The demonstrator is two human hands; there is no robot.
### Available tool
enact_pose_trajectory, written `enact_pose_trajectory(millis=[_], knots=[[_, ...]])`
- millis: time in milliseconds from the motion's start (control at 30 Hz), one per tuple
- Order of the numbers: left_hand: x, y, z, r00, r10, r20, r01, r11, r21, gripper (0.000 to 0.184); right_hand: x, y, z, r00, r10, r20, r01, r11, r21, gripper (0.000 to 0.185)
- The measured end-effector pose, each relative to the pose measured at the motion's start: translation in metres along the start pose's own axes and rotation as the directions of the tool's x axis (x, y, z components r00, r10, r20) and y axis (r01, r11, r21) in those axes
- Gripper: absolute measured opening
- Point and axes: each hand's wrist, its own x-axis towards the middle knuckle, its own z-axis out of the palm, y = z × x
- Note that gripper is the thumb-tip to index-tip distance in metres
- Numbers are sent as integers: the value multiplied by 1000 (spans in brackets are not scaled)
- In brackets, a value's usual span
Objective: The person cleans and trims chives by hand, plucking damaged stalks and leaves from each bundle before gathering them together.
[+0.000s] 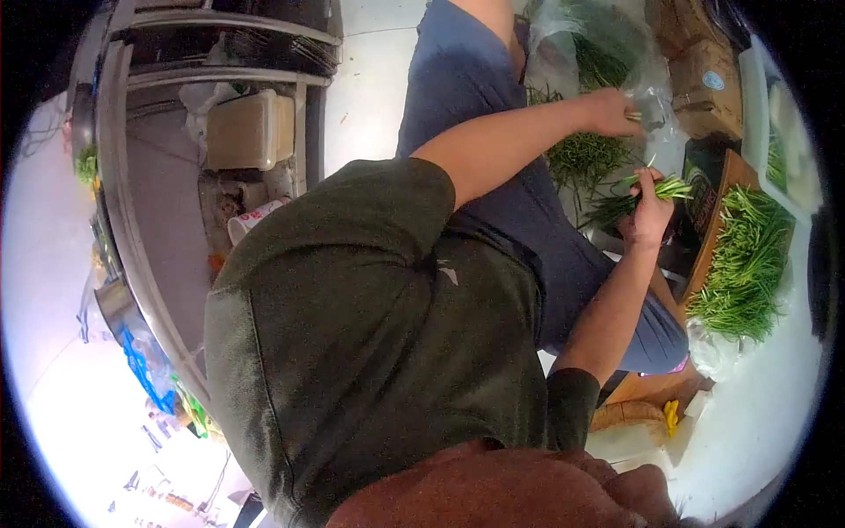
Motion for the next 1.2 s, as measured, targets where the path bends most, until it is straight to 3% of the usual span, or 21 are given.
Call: enact_pose_trajectory(millis=[67,167,233,267,333,567,667,767,867,967,1067,1200], knots=[[4,-9,16,997,56,47,-57,998,18,51,-12,-21,14,994,86,-63,-82,995,56,14],[15,-33,55,947,318,48,-321,940,111,54,-24,-38,26,981,140,-135,-111,973,204,14],[-17,2,32,962,172,210,-177,984,4,51,-28,-47,28,963,199,-180,-158,963,217,14],[-29,16,23,950,104,294,-96,995,-39,50,-21,-38,21,977,143,-158,-114,977,178,14],[-27,15,29,944,116,307,-103,993,-56,49,-4,-15,4,994,33,-106,-22,995,101,15],[-19,-3,44,936,190,296,-166,980,-106,50,-2,-7,3,994,2,-107,13,990,139,13],[-10,-21,41,901,171,398,-175,984,-26,50,0,-5,-1,992,-7,-126,26,988,152,12],[-6,-35,39,977,129,169,-140,988,59,48,2,-6,-3,991,-5,-137,29,985,169,11],[-19,-1,23,993,-64,99,66,998,-17,48,1,-9,-1,989,8,-150,15,988,155,11],[-18,1,38,987,125,100,-112,985,-128,51,2,-8,0,989,17,-150,5,989,146,11],[-21,6,47,974,127,189,-121,992,-44,51,1,-9,1,986,37,-160,-15,991,137,10],[-27,11,45,966,123,226,-99,988,-116,45,0,-7,0,993,15,-120,-4,995,95,10]])
